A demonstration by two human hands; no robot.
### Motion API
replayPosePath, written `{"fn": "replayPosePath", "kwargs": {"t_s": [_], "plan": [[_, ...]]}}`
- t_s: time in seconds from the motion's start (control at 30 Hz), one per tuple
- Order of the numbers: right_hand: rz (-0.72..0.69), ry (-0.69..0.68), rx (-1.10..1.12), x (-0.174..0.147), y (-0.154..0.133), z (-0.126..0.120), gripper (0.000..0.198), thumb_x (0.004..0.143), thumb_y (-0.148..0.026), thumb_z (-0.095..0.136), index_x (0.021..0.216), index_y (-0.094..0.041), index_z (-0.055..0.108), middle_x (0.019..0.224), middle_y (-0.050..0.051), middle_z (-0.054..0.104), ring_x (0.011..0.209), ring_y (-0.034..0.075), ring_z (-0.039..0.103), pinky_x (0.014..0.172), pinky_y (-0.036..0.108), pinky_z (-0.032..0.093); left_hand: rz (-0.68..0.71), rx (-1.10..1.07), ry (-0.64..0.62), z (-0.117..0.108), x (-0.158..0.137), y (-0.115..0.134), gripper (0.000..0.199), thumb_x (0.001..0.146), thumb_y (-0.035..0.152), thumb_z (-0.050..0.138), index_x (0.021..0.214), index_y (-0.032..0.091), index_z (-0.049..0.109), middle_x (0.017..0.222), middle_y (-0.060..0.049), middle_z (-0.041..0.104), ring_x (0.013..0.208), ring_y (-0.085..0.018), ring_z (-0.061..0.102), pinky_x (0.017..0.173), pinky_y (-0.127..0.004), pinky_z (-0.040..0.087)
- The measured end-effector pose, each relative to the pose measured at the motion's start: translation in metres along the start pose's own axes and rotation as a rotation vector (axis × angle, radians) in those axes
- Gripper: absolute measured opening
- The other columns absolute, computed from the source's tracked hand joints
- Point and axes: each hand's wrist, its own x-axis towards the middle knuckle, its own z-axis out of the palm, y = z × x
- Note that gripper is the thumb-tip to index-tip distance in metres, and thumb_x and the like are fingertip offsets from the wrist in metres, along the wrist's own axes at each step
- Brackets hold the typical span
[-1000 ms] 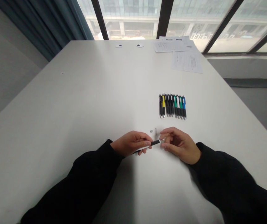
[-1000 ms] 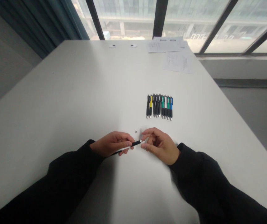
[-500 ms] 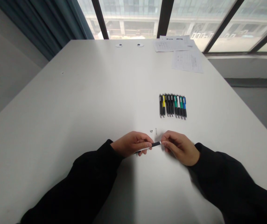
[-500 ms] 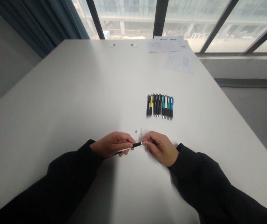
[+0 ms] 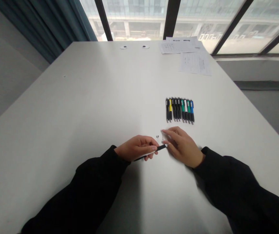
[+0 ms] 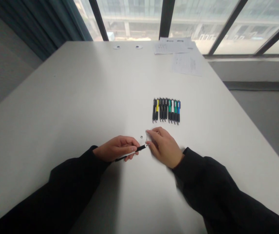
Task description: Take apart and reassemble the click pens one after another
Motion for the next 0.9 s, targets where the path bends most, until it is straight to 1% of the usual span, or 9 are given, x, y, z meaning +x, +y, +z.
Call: {"fn": "replayPosePath", "kwargs": {"t_s": [0.13, 0.33, 0.47, 0.5, 0.57, 0.63, 0.7, 0.83, 0.9], "plan": [[0.007, -0.022, -0.064, 0.003, -0.001, 0.005, 0.037, 0.094, -0.024, 0.057, 0.129, -0.012, 0.062, 0.111, 0.016, 0.060, 0.094, 0.026, 0.061, 0.086, 0.042, 0.053, 0.001, 0.021, 0.014, 0.000, 0.000, 0.001, 0.035, 0.086, 0.044, 0.069, 0.090, 0.010, 0.064, 0.071, -0.001, 0.063, 0.052, -0.006, 0.053, 0.047, -0.018, 0.043], [0.013, 0.005, -0.073, 0.002, -0.001, 0.007, 0.030, 0.093, -0.026, 0.059, 0.120, -0.015, 0.067, 0.108, 0.014, 0.060, 0.090, 0.024, 0.061, 0.085, 0.040, 0.053, -0.019, 0.070, 0.028, -0.001, 0.000, 0.002, 0.040, 0.088, 0.050, 0.064, 0.089, 0.009, 0.064, 0.066, 0.000, 0.060, 0.050, -0.007, 0.052, 0.047, -0.019, 0.042], [0.025, 0.026, -0.060, 0.003, -0.002, 0.007, 0.023, 0.092, -0.025, 0.061, 0.112, -0.016, 0.067, 0.107, 0.013, 0.062, 0.094, 0.025, 0.061, 0.085, 0.040, 0.052, -0.021, 0.054, 0.037, -0.001, 0.000, 0.002, 0.040, 0.085, 0.050, 0.068, 0.087, 0.010, 0.064, 0.062, 0.001, 0.059, 0.049, -0.007, 0.052, 0.047, -0.019, 0.041], [0.030, 0.031, -0.046, 0.002, -0.002, 0.006, 0.021, 0.091, -0.024, 0.061, 0.109, -0.016, 0.067, 0.105, 0.013, 0.062, 0.093, 0.024, 0.061, 0.083, 0.039, 0.051, -0.023, 0.048, 0.040, -0.001, 0.000, 0.002, 0.040, 0.085, 0.050, 0.069, 0.087, 0.010, 0.064, 0.062, 0.001, 0.059, 0.048, -0.007, 0.051, 0.047, -0.019, 0.040], [0.042, 0.033, -0.002, 0.002, -0.003, 0.003, 0.015, 0.090, -0.022, 0.061, 0.102, -0.015, 0.066, 0.094, 0.010, 0.064, 0.084, 0.022, 0.060, 0.076, 0.036, 0.050, -0.029, 0.037, 0.051, 0.000, 0.000, 0.001, 0.040, 0.083, 0.049, 0.071, 0.086, 0.010, 0.064, 0.061, 0.002, 0.059, 0.048, -0.007, 0.051, 0.046, -0.019, 0.039], [0.064, 0.020, 0.078, 0.001, -0.002, 0.000, 0.009, 0.089, -0.021, 0.061, 0.093, -0.016, 0.067, 0.079, 0.005, 0.062, 0.069, 0.017, 0.056, 0.066, 0.032, 0.047, -0.025, 0.028, 0.059, 0.000, 0.000, 0.001, 0.040, 0.082, 0.049, 0.072, 0.085, 0.011, 0.064, 0.060, 0.002, 0.058, 0.047, -0.007, 0.050, 0.045, -0.019, 0.039], [0.129, 0.019, 0.231, 0.000, -0.001, -0.004, 0.010, 0.089, -0.026, 0.064, 0.087, -0.017, 0.069, 0.067, 0.001, 0.060, 0.059, 0.014, 0.051, 0.059, 0.030, 0.042, -0.007, 0.024, 0.055, 0.001, -0.001, 0.001, 0.040, 0.083, 0.049, 0.072, 0.084, 0.010, 0.064, 0.059, 0.002, 0.058, 0.047, -0.007, 0.050, 0.045, -0.019, 0.040], [0.325, 0.103, 0.668, 0.000, 0.006, -0.009, 0.019, 0.079, -0.035, 0.079, 0.085, -0.017, 0.074, 0.065, 0.003, 0.067, 0.057, 0.014, 0.055, 0.054, 0.029, 0.044, -0.003, 0.036, 0.046, 0.000, -0.001, 0.001, 0.042, 0.085, 0.051, 0.069, 0.087, 0.008, 0.066, 0.065, -0.001, 0.061, 0.048, -0.007, 0.051, 0.044, -0.019, 0.040], [0.384, 0.136, 0.802, 0.001, 0.009, -0.011, 0.021, 0.073, -0.035, 0.084, 0.082, -0.018, 0.076, 0.067, 0.004, 0.070, 0.054, 0.013, 0.056, 0.050, 0.028, 0.043, -0.012, 0.046, 0.042, -0.001, 0.000, 0.001, 0.043, 0.086, 0.051, 0.067, 0.089, 0.008, 0.066, 0.067, -0.002, 0.062, 0.048, -0.007, 0.052, 0.044, -0.019, 0.040]]}}
